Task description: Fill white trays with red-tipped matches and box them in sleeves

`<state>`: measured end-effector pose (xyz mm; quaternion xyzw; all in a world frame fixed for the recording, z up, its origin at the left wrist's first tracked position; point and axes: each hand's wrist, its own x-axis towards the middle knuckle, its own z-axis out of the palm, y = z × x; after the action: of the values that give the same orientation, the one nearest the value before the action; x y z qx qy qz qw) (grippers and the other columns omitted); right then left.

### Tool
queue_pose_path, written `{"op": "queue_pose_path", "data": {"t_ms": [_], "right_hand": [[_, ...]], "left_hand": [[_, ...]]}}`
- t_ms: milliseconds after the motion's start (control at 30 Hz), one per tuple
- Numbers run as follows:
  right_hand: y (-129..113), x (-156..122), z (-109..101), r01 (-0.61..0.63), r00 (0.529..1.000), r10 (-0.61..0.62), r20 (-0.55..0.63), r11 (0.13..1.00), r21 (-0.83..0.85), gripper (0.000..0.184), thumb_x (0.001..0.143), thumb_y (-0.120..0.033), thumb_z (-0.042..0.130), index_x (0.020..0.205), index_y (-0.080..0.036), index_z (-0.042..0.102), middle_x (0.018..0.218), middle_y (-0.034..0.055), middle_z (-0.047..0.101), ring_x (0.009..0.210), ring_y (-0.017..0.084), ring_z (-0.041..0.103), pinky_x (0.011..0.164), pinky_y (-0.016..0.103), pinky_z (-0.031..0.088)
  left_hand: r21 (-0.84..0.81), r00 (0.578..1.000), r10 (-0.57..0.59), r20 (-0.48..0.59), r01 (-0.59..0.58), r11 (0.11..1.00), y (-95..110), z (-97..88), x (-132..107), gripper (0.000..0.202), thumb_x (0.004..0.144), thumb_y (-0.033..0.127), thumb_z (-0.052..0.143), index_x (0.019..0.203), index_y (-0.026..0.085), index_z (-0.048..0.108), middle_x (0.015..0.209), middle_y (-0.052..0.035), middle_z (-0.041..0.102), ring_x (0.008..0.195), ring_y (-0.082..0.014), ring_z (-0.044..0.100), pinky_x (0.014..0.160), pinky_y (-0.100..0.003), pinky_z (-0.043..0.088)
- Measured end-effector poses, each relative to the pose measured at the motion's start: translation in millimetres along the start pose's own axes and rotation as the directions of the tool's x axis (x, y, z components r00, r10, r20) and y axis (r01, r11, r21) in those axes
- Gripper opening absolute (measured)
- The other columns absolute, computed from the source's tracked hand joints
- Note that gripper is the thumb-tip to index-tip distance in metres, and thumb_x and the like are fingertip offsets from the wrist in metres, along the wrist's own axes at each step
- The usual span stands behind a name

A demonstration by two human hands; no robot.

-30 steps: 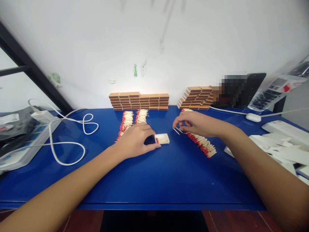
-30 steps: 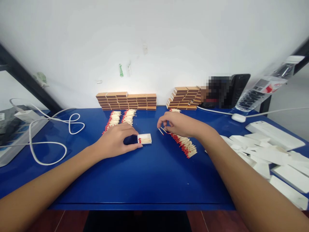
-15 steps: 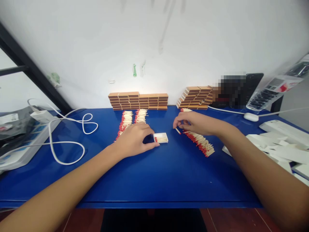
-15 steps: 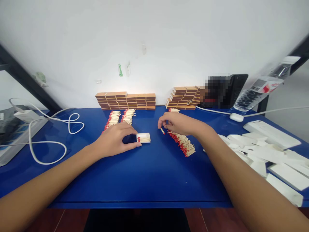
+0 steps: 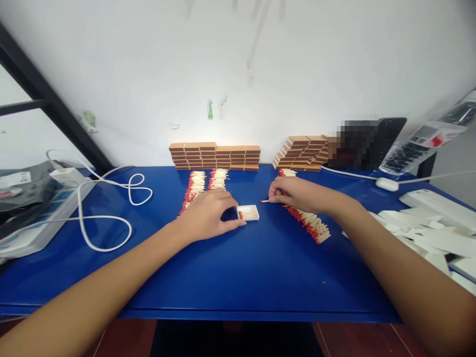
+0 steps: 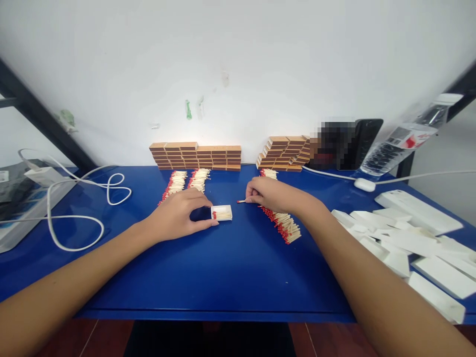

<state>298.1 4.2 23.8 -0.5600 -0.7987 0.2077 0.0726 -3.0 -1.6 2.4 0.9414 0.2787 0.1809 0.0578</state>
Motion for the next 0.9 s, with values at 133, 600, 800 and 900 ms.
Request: {"op": "queue_pose_path", "data": {"t_ms": [133,600,800,900], "right_hand": [[-6.8,-1.6,2.8,0.069,0.996,-0.068,-0.06,0.997,0.017,0.024,0.096,-0.041,0.058,0.093,-0.021,0.071,0.097,0.0104,0.073,0.081,0.024,0.062,0.073,0.036,0.044],[-36.4,-6.9,19.4,0.251,0.951,-0.236,-0.2,0.966,0.053,0.023,0.101,-0.039,0.059,0.095,-0.022,0.072,0.094,0.007,0.071,0.079,0.02,0.062,0.072,0.033,0.045],[22.2,-5.4,-25.6,-0.023,0.939,-0.033,-0.343,0.987,-0.159,0.018,0.092,-0.032,0.065,0.084,-0.021,0.077,0.08,0.0074,0.075,0.072,0.022,0.063,0.066,0.034,0.042],[43.8,-3.2,-28.8,-0.093,0.966,0.05,-0.254,0.982,-0.163,0.015,0.087,-0.029,0.067,0.085,-0.023,0.08,0.077,0.0054,0.077,0.071,0.022,0.066,0.066,0.033,0.044]], "left_hand": [[0.008,0.999,-0.028,-0.033,0.028,1.0,-1.7,-1.0,-0.2,0.032,0.098,0.049,0.078,0.109,0.018,0.078,0.106,-0.0083,0.079,0.103,-0.0273,0.073,0.092,-0.041,0.058],[0.038,0.998,-0.048,-0.046,0.05,0.998,3.4,1.1,0.0,0.032,0.097,0.049,0.08,0.105,0.018,0.078,0.105,-0.0077,0.08,0.101,-0.0282,0.074,0.089,-0.042,0.059],[0.017,0.998,-0.035,-0.042,0.036,0.999,1.3,-0.1,-0.6,0.032,0.098,0.05,0.078,0.105,0.019,0.078,0.104,-0.0075,0.079,0.102,-0.0278,0.074,0.09,-0.042,0.059],[0.029,0.998,-0.029,-0.054,0.03,0.999,0.3,-0.7,-0.6,0.032,0.098,0.05,0.077,0.103,0.019,0.078,0.104,-0.0077,0.08,0.101,-0.0276,0.074,0.089,-0.043,0.059]]}}
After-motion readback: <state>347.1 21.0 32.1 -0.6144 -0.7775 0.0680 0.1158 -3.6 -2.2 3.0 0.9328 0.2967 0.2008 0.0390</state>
